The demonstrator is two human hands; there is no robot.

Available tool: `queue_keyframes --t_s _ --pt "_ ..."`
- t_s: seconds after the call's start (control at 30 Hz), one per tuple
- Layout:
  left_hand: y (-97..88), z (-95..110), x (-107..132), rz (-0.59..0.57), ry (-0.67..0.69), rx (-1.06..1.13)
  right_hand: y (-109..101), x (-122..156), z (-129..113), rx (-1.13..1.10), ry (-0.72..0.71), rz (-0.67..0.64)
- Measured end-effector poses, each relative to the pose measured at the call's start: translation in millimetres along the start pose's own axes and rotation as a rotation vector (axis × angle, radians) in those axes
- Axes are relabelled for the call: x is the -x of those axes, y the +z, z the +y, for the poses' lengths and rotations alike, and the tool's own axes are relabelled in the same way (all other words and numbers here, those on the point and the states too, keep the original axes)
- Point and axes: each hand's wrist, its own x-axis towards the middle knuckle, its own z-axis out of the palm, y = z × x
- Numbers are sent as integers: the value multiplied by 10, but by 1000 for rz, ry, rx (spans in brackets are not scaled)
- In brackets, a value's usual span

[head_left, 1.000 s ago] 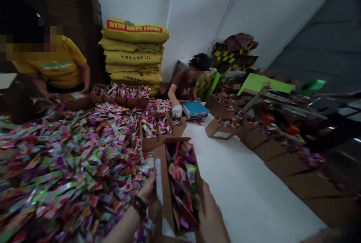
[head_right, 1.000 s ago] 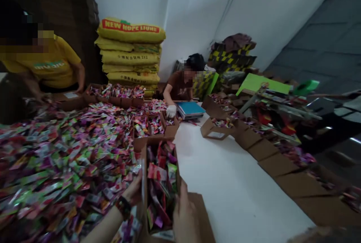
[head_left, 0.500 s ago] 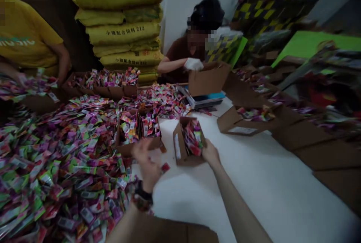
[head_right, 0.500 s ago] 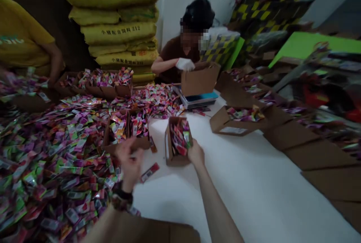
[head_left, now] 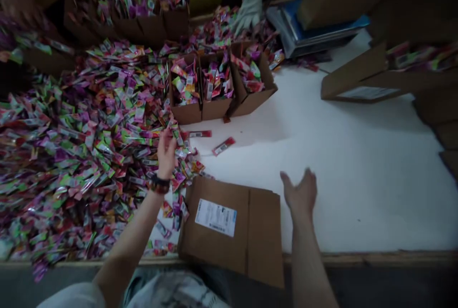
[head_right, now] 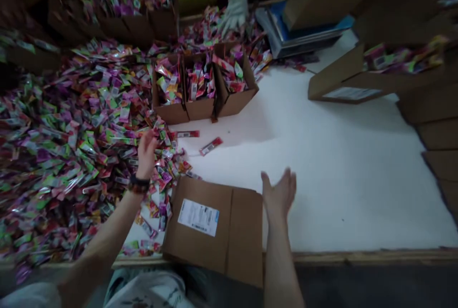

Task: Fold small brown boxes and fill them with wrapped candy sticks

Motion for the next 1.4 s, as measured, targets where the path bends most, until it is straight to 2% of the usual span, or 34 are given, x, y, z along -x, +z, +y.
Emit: queue_keyframes --t_s 0.07,0.1,0.13,0.17,0.2,0.27,0.33,0.37,0.43,0.5,0.57,0.63,0.7,0.77,0.83,0.9,1.03,1.1,1.17,1.23,1.33,1.4 --pt "-234 -164 841 -220 -104 -159 -103 686 503 49 315 -210" --pt "-304 -242 1244 -303 -178 -238 -110 961 669 12 389 -312" --pt "-333 -310 1599 -418 -246 -292 -99 1180 781 -19 426 -354" --pt "-325 -361 1885 -469 -288 -322 -83 1340 844 -38 436 -358" --pt "-291 -398 2090 -483 -312 -347 -69 1448 865 -36 425 -326" --pt "-208 -433 2263 -489 -344 -331 -69 1549 812 1 397 -219" --pt "-211 -416 2222 -494 -373 -251 -122 1595 673 -16 353 -124" --pt "-274 -380 2172 -488 -384 -192 -169 1637 582 -85 327 -72" --pt "-550 -257 2077 -407 -378 -59 -270 1813 370 -305 297 1" --pt "-1037 -101 2001 -234 -336 77 -307 2120 125 -514 265 -34" --pt "-1688 44 1915 -36 -304 159 -212 2498 -167 -593 202 -130" --pt "-2399 165 1814 90 -278 185 -2 2887 -523 -642 83 -173" --pt "-3058 245 1731 104 -233 196 256 3271 -919 -728 -75 -215" --pt "-3595 255 1689 56 -167 157 506 3652 -1297 -790 -230 -257" --pt "-4004 186 1689 24 -105 80 714 4014 -1586 -778 -289 -256" --pt "-4314 76 1718 3 -73 27 867 4329 -1751 -786 -265 -220" --pt "-4728 -103 1792 -26 -62 -6 1057 4777 -1743 -833 -128 -271" --pt "-4851 -167 1809 -52 -62 -48 1135 4952 -1645 -821 -30 -232" --pt "-4924 -250 1809 -82 -87 -121 1209 5143 -1540 -769 -20 -171" --pt "-4952 -368 1806 -91 -120 -184 1272 5365 -1456 -676 -120 -211" --pt "-4930 -577 1857 -65 -167 -232 1371 5671 -1379 -541 -360 -435" --pt "-4895 -686 1940 -57 -184 -224 1478 5762 -1337 -463 -464 -504"
